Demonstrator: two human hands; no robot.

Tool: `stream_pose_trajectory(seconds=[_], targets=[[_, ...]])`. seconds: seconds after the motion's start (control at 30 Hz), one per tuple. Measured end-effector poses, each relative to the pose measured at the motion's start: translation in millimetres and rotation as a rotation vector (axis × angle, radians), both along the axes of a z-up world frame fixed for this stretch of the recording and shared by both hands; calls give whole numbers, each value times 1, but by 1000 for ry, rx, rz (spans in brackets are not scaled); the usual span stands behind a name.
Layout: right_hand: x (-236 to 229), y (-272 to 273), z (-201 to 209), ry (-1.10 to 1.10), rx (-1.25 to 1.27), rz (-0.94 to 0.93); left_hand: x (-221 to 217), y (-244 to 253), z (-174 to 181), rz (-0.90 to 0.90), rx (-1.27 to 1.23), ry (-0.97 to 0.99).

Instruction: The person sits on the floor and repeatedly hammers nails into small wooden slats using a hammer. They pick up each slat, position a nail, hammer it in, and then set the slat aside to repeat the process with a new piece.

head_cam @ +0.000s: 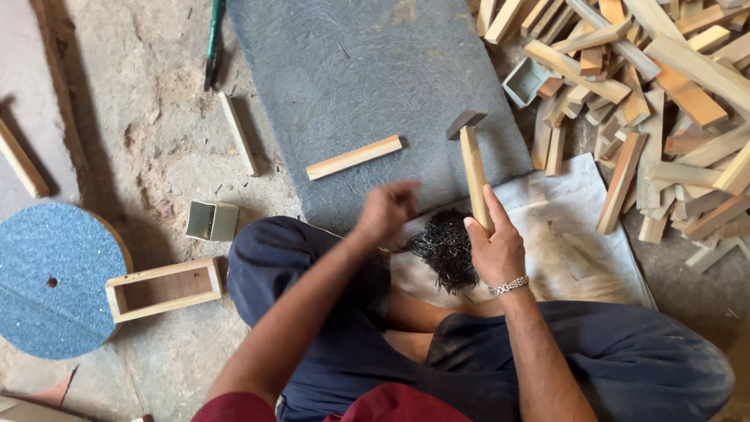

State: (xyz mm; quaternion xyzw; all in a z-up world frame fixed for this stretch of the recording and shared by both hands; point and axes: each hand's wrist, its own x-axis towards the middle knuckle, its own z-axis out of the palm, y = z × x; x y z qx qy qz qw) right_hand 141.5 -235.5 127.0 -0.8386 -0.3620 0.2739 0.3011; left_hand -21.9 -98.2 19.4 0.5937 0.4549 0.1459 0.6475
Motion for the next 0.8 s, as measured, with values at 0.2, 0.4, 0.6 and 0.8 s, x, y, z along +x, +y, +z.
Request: stream_pose_trajectory(seconds=[0.2,0.4,0.6,0.8], targets=[[1,-3,-10,67,57,-20,8,84,12,225,368,80],[-1,3,-6,79,117,-4,13,100,4,148,562,7],[-8,11,2,349,-38,-191,12,100,-14,109,696,16],[-10,13,1,387,-18,-204,13,101,-20,79,733,70]])
